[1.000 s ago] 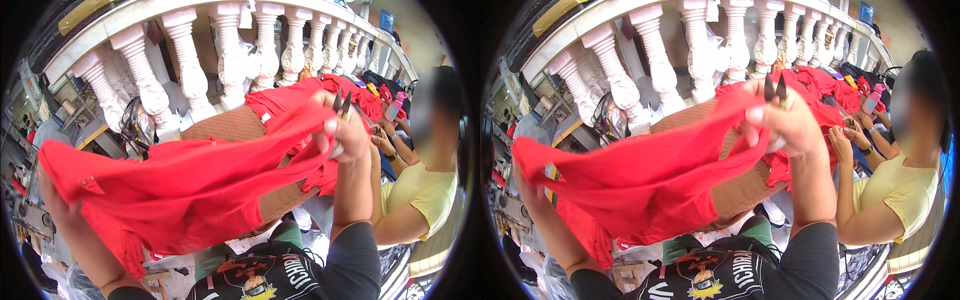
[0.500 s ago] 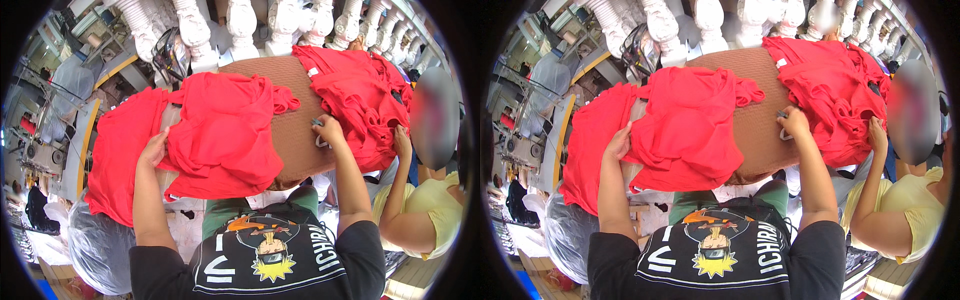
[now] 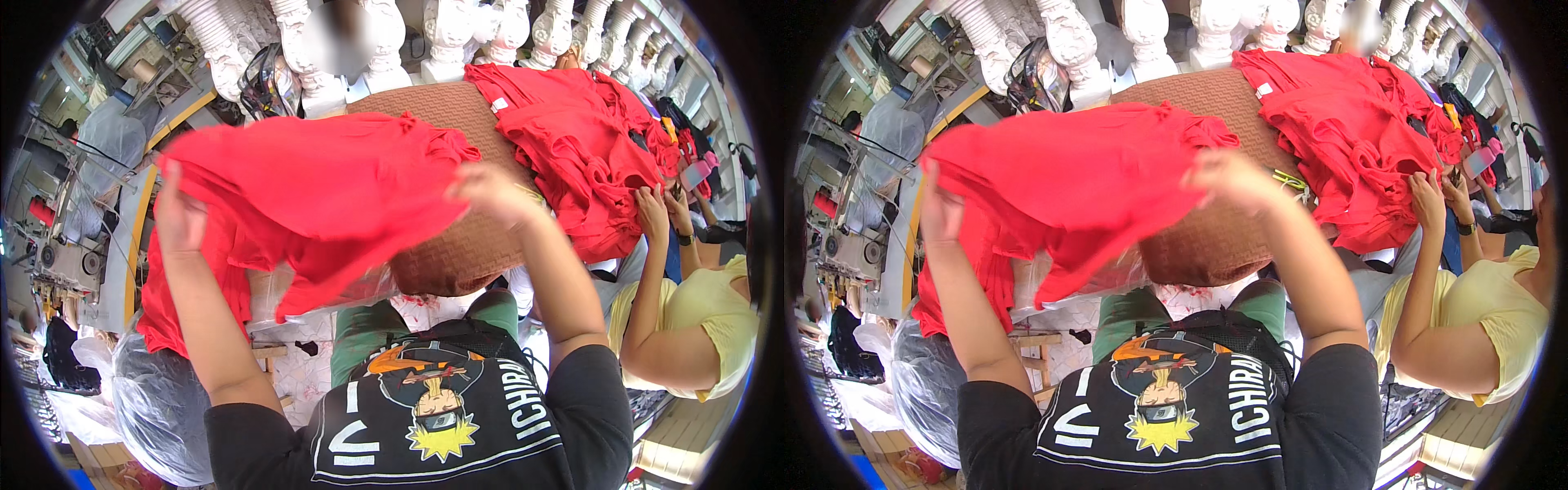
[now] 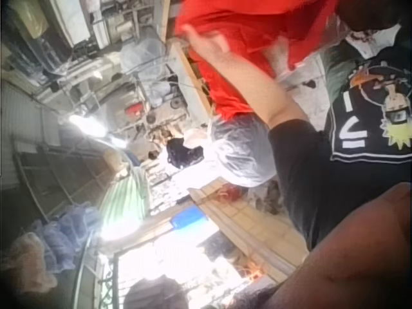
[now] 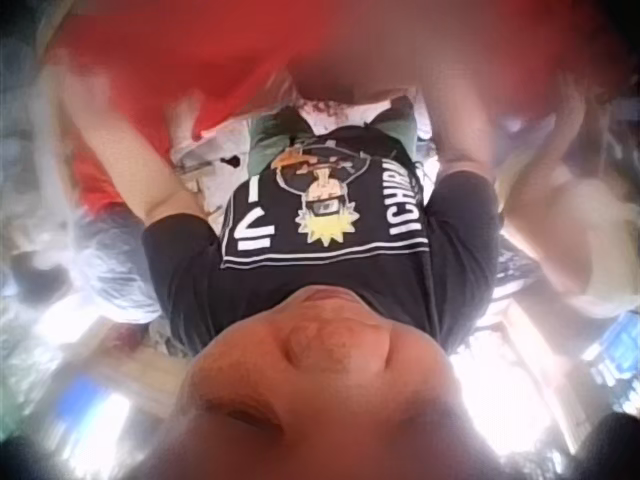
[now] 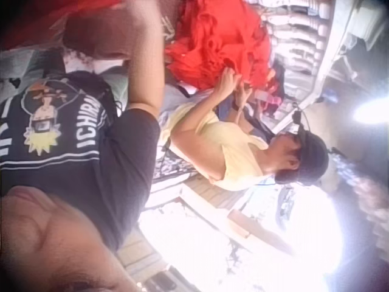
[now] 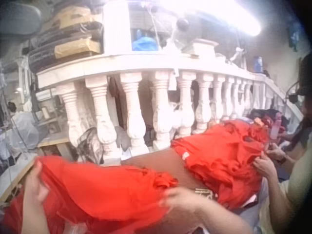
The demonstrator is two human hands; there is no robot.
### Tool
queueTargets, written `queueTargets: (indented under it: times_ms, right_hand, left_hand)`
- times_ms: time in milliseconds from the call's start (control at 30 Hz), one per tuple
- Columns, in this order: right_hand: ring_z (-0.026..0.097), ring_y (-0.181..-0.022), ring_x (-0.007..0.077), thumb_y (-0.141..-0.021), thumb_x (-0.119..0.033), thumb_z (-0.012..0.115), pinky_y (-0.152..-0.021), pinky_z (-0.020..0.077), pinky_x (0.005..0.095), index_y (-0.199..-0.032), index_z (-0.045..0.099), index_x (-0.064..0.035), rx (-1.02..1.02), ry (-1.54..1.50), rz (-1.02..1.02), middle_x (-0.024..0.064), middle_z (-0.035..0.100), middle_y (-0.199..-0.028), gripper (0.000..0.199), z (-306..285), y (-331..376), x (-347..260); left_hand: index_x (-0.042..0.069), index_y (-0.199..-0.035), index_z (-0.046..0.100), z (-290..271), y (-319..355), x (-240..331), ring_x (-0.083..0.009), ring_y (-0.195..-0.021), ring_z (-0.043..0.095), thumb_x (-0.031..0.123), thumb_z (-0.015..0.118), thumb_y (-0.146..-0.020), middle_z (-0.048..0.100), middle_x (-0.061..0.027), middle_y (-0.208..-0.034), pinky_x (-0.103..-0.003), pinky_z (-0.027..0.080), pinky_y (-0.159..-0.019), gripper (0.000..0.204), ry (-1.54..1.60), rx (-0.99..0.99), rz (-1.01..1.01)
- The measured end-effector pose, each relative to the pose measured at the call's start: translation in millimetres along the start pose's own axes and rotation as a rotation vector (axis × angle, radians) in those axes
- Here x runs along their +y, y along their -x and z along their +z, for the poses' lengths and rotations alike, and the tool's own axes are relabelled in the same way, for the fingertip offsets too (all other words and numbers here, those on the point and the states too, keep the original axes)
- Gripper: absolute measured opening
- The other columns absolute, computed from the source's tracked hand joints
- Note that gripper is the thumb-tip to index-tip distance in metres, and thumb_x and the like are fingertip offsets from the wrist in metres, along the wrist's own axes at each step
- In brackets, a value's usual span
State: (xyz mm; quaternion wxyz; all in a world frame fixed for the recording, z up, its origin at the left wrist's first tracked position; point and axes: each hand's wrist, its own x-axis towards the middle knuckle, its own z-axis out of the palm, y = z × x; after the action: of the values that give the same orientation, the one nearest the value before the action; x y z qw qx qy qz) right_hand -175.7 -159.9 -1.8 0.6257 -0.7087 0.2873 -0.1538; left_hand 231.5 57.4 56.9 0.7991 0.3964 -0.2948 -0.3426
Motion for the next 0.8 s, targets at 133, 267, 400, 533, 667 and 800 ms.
queueTargets:
  times_ms: [133,267,400,533,667,800]
  right_hand:
    - [0.066,-0.097,0.0191,-0.093,-0.022,0.059,-0.079,0.0546,0.0332,-0.113,0.057,-0.0025,0.172,-0.503,-0.303,0.0072,0.065,-0.105,0.028,-10,13,-61]
    - [0.067,-0.082,0.0170,-0.094,-0.018,0.056,-0.075,0.0518,0.0275,-0.111,0.057,-0.0031,0.040,-0.367,-0.439,0.0067,0.065,-0.096,0.023,-40,16,-78]
    - [0.064,-0.074,0.0148,-0.097,-0.025,0.053,-0.072,0.0503,0.0264,-0.107,0.058,-0.0022,0.172,-0.335,-0.460,0.0064,0.066,-0.087,0.026,-26,25,-116]
    - [0.065,-0.086,0.0152,-0.089,-0.044,0.064,-0.074,0.0520,0.0287,-0.109,0.062,-0.0014,-0.073,0.225,0.091,0.0084,0.067,-0.098,0.047,-20,15,-66]
    - [0.065,-0.096,0.0209,-0.081,-0.052,0.071,-0.082,0.0521,0.0333,-0.123,0.060,-0.0024,-0.437,0.536,0.222,0.0094,0.068,-0.104,0.065,4,5,-2]
    - [0.065,-0.083,0.0162,-0.078,-0.052,0.075,-0.072,0.0557,0.0298,-0.114,0.064,-0.0020,-0.413,0.269,0.085,0.0072,0.068,-0.094,0.063,64,-7,26]
  left_hand:
    - [-0.002,-0.127,0.054,18,-2,41,-0.0223,-0.118,0.058,0.023,0.056,-0.098,0.060,-0.0118,-0.128,-0.039,0.043,-0.104,0.039,-0.256,-0.004,0.109]
    - [-0.004,-0.121,0.058,38,-11,84,-0.0211,-0.116,0.059,0.021,0.055,-0.099,0.060,-0.0132,-0.127,-0.036,0.044,-0.102,0.034,-0.209,-0.057,0.099]
    - [-0.004,-0.123,0.057,66,21,134,-0.0203,-0.115,0.059,0.023,0.053,-0.099,0.061,-0.0120,-0.126,-0.035,0.044,-0.102,0.036,-0.142,-0.227,0.084]
    - [-0.004,-0.125,0.055,111,18,100,-0.0206,-0.117,0.058,0.024,0.052,-0.100,0.061,-0.0119,-0.125,-0.036,0.044,-0.104,0.038,-0.196,-0.117,0.152]
    - [-0.004,-0.126,0.054,143,9,98,-0.0216,-0.118,0.057,0.023,0.052,-0.100,0.060,-0.0129,-0.126,-0.038,0.043,-0.105,0.038,-0.127,-0.113,0.226]
    - [-0.004,-0.130,0.051,141,8,148,-0.0238,-0.124,0.053,0.021,0.047,-0.101,0.055,-0.0148,-0.133,-0.038,0.040,-0.108,0.038,-0.182,-0.198,0.394]
